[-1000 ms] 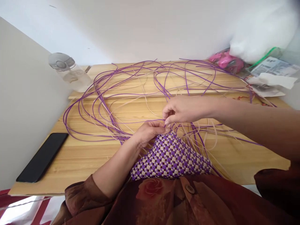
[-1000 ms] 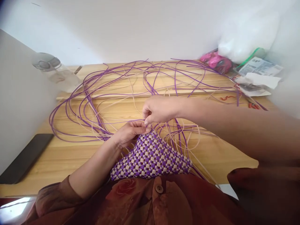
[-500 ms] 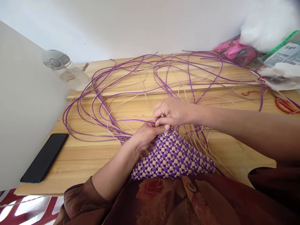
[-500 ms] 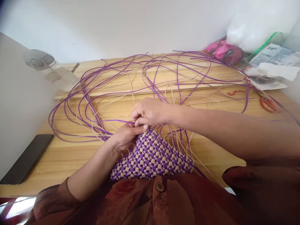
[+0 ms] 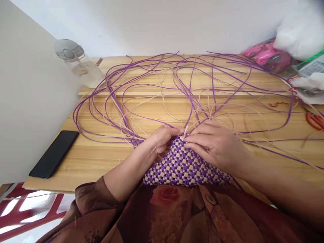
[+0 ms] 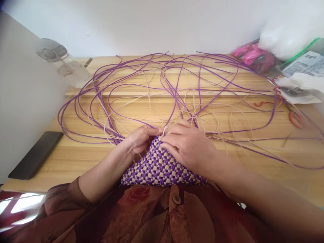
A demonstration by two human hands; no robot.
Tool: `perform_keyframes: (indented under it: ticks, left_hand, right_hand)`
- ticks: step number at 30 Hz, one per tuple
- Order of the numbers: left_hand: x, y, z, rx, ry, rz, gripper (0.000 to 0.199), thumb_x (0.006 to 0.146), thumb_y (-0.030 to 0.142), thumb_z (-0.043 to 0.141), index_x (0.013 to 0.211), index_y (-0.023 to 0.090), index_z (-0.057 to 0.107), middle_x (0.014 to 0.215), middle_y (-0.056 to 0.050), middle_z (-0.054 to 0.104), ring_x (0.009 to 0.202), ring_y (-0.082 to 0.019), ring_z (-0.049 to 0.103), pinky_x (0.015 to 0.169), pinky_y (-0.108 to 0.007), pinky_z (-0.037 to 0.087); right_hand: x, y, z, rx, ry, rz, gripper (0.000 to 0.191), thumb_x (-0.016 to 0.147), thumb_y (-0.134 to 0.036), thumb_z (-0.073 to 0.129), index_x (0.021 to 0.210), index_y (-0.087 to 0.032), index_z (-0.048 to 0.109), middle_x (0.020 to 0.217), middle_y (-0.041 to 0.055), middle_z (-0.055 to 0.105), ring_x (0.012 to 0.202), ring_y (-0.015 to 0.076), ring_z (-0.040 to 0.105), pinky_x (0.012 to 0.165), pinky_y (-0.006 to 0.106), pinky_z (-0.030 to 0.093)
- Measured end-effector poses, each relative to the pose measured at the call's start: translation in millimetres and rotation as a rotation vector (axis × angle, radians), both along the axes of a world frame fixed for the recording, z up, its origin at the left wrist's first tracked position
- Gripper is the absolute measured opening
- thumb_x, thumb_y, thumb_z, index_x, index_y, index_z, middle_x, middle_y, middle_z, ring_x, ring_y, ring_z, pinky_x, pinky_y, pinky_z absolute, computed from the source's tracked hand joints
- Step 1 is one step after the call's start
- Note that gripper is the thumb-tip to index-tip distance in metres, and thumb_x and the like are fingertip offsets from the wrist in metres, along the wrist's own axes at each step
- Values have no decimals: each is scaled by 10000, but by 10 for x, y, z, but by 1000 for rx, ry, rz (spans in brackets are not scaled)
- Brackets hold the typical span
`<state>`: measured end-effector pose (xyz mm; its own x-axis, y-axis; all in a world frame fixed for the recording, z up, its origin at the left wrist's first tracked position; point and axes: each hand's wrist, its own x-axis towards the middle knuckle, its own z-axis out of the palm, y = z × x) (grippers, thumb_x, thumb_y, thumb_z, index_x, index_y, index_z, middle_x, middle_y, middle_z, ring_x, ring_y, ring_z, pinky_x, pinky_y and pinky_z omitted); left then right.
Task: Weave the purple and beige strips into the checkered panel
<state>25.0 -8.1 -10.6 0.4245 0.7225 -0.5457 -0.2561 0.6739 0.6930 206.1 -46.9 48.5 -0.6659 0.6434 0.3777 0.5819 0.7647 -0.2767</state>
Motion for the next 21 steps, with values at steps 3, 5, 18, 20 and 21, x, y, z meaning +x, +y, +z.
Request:
perform_keyframes:
  ticks: [3, 5, 18, 20, 21]
  left_hand:
    - [10, -1, 15, -6, -17, 5, 175, 533, 199, 788, 651, 106, 699, 616, -52, 670, 581, -154, 592, 622, -281, 469]
    - [12, -5, 17, 18, -11, 16, 148, 535, 188, 778, 624, 112, 687, 597, -45, 660, 564, -147, 585, 613, -276, 465]
    - [-3, 17, -35, 126, 36, 6, 173, 522, 234, 782, 603, 112, 690, 618, -40, 662, 601, -146, 572, 641, -274, 427]
    - [-2, 22, -49, 104, 53, 18, 176, 511, 227, 784, 612, 114, 693, 625, -41, 665, 611, -154, 579, 647, -279, 434]
    - [-3, 25, -57, 99, 56, 19, 178, 507, 224, 783, 617, 116, 694, 627, -41, 665, 617, -157, 582, 650, -281, 436]
  right_hand:
    - [-37, -132, -175, 95, 86, -102, 150, 898, -198, 622, 998, -148, 721, 920, 72, 691, 877, 180, 607, 859, 323, 479]
    - [-86, -132, -247, 116, 109, -136, 168, 891, -196, 632, 1027, -141, 715, 936, 76, 688, 891, 184, 612, 870, 327, 486]
    - [-161, -101, -383, 157, 116, -232, 71, 878, -231, 653, 859, -173, 688, 841, 50, 665, 837, 182, 608, 817, 327, 484]
    - [-180, -77, -390, 137, 110, -238, 76, 885, -232, 643, 890, -173, 691, 877, 55, 669, 867, 187, 607, 839, 331, 480]
    - [-193, -63, -392, 120, 109, -248, 83, 887, -240, 640, 895, -174, 691, 886, 57, 669, 877, 190, 606, 844, 333, 477]
